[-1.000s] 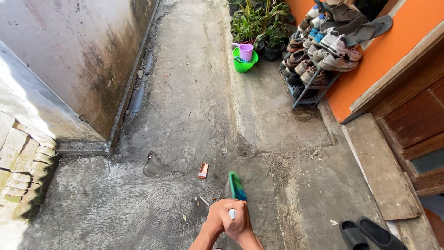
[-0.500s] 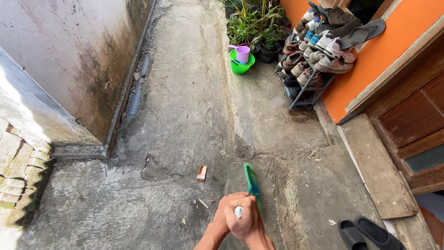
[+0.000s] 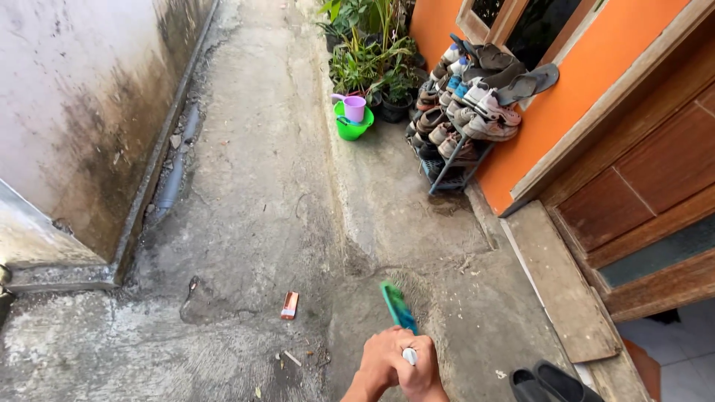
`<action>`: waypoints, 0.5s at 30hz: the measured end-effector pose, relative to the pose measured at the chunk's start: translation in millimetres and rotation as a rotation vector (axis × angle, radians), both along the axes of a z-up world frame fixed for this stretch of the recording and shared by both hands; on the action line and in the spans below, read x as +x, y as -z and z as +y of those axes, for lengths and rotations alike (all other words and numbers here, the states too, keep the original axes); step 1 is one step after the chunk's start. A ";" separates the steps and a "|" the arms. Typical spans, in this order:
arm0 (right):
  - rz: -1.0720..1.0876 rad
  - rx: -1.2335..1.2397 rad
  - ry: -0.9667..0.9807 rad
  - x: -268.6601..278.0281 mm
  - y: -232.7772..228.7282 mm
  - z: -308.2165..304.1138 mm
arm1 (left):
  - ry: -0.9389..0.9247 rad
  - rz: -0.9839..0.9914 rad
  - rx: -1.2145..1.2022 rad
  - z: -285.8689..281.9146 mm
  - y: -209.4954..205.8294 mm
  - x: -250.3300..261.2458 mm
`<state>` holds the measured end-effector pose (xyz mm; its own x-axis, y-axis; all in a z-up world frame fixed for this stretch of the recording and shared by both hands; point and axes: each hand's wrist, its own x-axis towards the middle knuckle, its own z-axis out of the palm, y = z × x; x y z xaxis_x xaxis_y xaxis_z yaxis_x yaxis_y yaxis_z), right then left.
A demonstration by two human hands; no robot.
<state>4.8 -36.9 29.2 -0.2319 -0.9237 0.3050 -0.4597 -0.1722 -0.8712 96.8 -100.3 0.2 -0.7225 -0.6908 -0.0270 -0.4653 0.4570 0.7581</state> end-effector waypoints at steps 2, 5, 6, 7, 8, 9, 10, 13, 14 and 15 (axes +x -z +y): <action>-0.126 -0.020 0.024 -1.0 2.4 0.4 | -0.006 0.017 -0.011 2.9 -6.7 2.7; -0.210 0.006 0.031 -1.7 -19.0 -7.5 | -0.030 0.103 0.015 -5.3 0.2 -2.3; -0.195 -0.008 0.029 -1.9 -25.7 -7.1 | -0.014 0.213 -0.032 -6.4 7.3 -5.2; -0.180 -0.021 0.026 -2.8 -32.4 -6.8 | 0.002 0.323 -0.077 -7.6 14.5 -8.7; -0.179 -0.027 0.034 -10.4 -39.2 -6.7 | 0.011 0.323 -0.080 -7.5 -3.9 -14.5; -0.176 0.026 0.080 -18.9 -46.1 -7.2 | 0.017 0.298 0.008 -8.0 -22.4 -21.1; -0.172 0.081 0.123 -28.0 -52.4 -7.3 | 0.022 0.273 0.097 -7.8 -40.1 -28.2; -0.031 0.044 0.133 -61.8 -67.3 -14.1 | 0.058 0.364 0.022 -16.3 -21.7 -73.2; -0.033 0.042 0.131 -77.5 -68.2 -16.3 | 0.056 0.363 0.020 -18.6 -12.5 -92.5; 0.027 -0.013 0.106 -92.9 -68.7 -18.9 | 0.093 0.431 0.073 -21.4 -3.0 -111.5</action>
